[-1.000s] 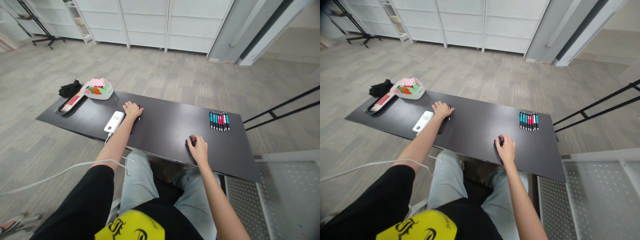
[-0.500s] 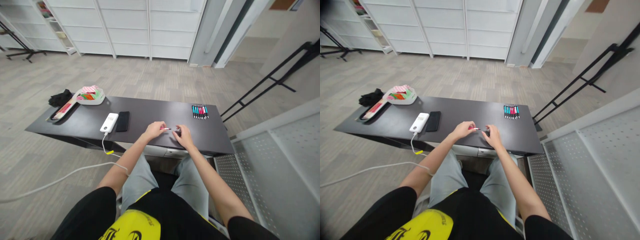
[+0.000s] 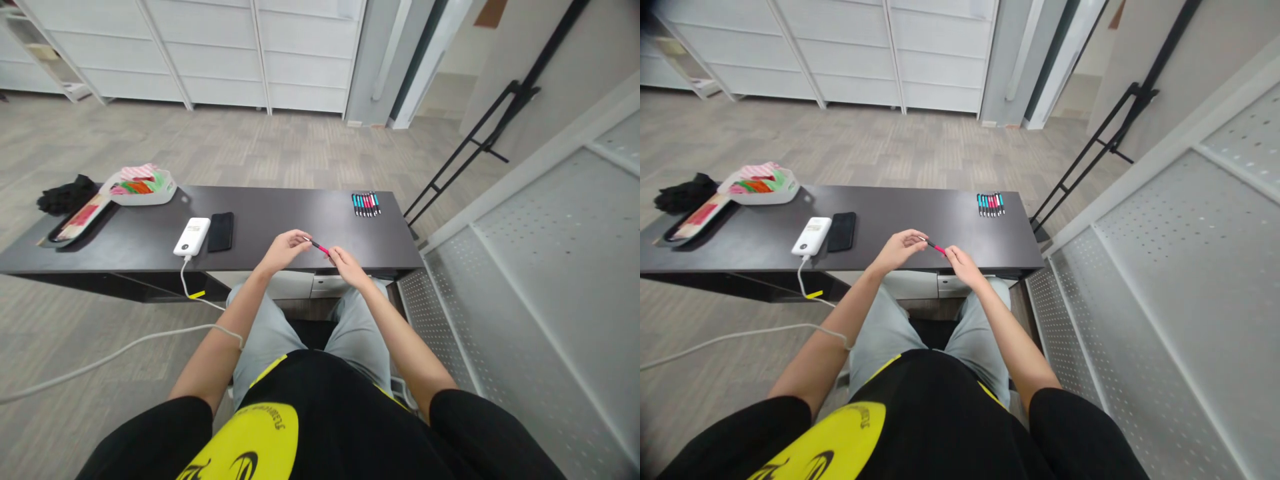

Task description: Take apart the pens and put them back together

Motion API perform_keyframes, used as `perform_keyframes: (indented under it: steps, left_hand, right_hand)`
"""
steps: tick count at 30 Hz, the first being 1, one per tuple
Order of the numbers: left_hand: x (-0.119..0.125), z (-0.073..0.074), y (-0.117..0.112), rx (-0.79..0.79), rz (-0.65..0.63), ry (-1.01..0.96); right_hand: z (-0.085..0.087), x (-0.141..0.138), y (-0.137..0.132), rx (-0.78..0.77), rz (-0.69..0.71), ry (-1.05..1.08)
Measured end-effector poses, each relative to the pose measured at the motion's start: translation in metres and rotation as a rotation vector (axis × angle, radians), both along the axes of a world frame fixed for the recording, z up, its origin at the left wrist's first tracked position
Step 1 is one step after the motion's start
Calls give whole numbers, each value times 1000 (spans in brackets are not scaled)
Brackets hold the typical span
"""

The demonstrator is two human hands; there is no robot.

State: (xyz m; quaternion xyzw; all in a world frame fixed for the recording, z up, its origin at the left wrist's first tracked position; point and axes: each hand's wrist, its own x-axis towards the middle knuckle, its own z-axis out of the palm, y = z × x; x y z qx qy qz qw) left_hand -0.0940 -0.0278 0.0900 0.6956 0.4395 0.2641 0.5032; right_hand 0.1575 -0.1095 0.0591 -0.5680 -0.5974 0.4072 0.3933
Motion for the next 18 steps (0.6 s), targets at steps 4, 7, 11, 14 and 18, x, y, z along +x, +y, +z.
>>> perform_keyframes:
  steps: [4,7,11,14,18]
  left_hand:
    - [12,-6,-12,-23,114,-199]
    - [26,-9,-23,-94,185,-487]
    - [37,-8,-37,-199,207,-761]
    - [41,-6,-44,-199,222,-813]
    - [48,-7,-52,-140,299,-835]
  right_hand:
    - [9,-19,-11,-55,41,251]
    - [24,-34,-20,-91,92,390]
    - [41,-47,-34,-176,147,540]
    - [44,-54,-38,-224,142,638]
    - [37,-57,-37,-172,77,517]
